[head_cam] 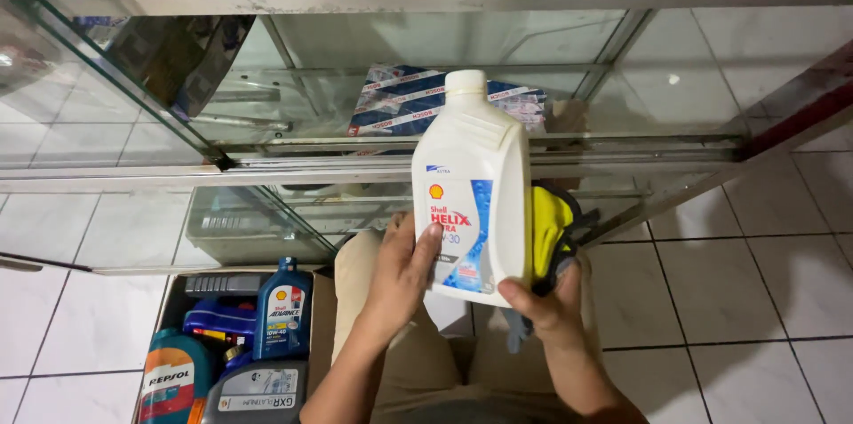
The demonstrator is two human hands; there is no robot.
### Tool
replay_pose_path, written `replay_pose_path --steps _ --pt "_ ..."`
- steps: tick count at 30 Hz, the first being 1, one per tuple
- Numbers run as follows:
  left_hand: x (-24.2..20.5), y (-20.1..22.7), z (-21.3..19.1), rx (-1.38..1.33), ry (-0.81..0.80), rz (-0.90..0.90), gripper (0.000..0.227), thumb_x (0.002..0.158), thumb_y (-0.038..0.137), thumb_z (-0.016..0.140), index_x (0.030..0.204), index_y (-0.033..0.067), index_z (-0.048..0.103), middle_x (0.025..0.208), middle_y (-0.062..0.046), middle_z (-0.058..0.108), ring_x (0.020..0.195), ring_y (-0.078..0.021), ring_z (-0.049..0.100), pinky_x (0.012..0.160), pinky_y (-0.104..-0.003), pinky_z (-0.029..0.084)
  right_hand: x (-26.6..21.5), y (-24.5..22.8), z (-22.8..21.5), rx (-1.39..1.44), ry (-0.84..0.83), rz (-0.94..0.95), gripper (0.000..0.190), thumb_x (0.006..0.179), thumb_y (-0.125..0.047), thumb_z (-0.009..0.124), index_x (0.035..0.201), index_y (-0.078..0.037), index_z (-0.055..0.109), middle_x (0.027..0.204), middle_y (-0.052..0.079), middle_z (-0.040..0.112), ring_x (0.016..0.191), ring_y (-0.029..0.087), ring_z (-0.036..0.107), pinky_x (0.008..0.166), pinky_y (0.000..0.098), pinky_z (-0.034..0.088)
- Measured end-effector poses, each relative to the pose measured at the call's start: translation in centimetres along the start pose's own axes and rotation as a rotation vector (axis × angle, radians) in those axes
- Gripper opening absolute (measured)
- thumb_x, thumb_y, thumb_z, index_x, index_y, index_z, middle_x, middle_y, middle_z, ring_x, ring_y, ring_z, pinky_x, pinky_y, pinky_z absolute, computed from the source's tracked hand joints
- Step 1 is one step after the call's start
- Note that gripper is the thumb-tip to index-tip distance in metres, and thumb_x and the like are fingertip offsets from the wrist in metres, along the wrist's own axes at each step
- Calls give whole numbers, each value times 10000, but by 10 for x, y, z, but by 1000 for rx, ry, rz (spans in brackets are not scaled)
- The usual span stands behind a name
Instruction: The person wipes a white motor oil bottle with a yellow cloth, then places it on a glass shelf. They proceed to wipe the glass shelf surface with the cloth.
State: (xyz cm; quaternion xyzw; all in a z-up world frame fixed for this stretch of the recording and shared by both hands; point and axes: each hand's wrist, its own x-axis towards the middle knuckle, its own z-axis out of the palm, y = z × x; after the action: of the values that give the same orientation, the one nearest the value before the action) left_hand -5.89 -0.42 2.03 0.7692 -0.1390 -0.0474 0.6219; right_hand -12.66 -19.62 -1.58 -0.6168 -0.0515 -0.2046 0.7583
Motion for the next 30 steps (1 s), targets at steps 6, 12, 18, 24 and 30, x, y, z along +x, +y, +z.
replay_pose_path --steps 6,12,18,24,30 --pt "-10 0 13 -22 10 250 805 968 199 563 1630 74 123 1305 -239 431 1155 -339 487 986 -563 540 4 -10 46 -154 -26 -387 782 760 -150 816 1429 -50 424 1244 76 615 1020 199 687 863 245 667" --pt "-32 -45 9 -671 -254 35 999 734 310 712 1594 49 275 1565 -210 432 1394 -370 414 1134 -526 315 -18 -6 57 -738 -141 -797 681 1048 -626 413 1464 -99 528 1631 142 374 1563 337 349 1351 547 303" --pt "-29 -70 -6 -1203 -252 -302 957 776 378 760 1450 -181 373 1120 -279 610 912 -346 646 711 -314 564 -9 36 32 -863 -304 -967 502 1090 -567 260 1440 -331 533 1553 -78 492 1486 162 445 1270 575 351" --pt "-25 -111 2 -1162 -156 -566 743 777 266 650 1345 -194 511 1263 -398 583 1047 -442 596 870 -452 489 59 7 34 -437 -216 -519 443 1080 -272 499 1506 -152 484 1676 80 343 1617 292 263 1383 539 213" --pt "-25 -93 7 -1085 -154 -534 808 768 376 662 1348 -162 502 1247 -366 581 1036 -416 595 845 -456 505 61 -35 69 -745 -108 -411 465 1073 -161 463 1523 -51 430 1666 246 284 1546 406 356 1268 483 355"
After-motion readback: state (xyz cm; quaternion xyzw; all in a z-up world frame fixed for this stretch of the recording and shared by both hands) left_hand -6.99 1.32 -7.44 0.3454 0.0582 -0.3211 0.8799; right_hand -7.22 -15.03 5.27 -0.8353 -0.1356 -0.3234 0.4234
